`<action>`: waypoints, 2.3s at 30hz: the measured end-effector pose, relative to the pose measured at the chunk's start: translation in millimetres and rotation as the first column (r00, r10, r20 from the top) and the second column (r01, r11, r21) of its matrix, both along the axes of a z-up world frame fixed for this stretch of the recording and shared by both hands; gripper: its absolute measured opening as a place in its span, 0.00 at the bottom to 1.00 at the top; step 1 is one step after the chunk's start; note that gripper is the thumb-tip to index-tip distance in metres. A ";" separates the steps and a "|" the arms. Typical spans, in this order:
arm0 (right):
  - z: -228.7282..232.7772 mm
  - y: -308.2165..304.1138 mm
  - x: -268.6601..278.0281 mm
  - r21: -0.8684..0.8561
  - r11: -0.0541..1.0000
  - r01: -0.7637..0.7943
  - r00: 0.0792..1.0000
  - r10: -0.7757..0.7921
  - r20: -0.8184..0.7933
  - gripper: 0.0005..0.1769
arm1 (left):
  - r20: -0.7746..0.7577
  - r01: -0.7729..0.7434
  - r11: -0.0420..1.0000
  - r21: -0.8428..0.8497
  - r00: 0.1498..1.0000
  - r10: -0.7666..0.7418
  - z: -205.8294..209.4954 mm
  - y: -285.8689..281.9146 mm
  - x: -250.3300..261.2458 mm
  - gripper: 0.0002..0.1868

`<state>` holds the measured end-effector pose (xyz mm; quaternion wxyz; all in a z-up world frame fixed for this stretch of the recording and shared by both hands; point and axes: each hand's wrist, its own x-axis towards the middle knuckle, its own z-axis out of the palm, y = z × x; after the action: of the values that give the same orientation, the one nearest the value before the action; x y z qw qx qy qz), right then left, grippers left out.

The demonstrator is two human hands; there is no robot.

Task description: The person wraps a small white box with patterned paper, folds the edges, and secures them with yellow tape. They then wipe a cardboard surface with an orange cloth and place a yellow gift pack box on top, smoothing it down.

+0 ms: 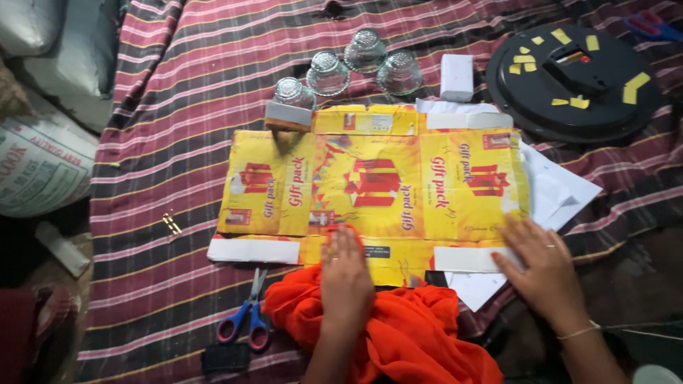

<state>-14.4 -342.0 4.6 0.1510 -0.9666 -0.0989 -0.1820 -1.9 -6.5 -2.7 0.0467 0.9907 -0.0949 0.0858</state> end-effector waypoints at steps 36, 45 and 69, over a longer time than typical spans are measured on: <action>-6.2 -24.8 -9.3 0.483 0.807 0.338 0.941 -0.287 -0.180 0.19 | -0.021 0.435 0.852 -0.291 0.888 -0.460 10.3 -170.7 -5.5 0.45; -5.4 -25.7 -5.2 0.415 0.873 0.257 0.966 -0.229 -0.118 0.29 | -0.146 0.283 0.949 -0.136 0.942 -0.302 14.9 -122.8 30.9 0.54; -44.4 -68.0 48.6 0.812 0.487 0.322 0.927 0.011 -0.374 0.43 | -0.069 0.203 0.957 -0.208 0.973 -0.221 -0.3 -98.5 36.3 0.48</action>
<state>34.2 -409.9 -39.8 0.6089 -0.7820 0.1210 -0.0555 34.4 -105.0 -3.0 0.1592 0.9679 -0.1893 0.0440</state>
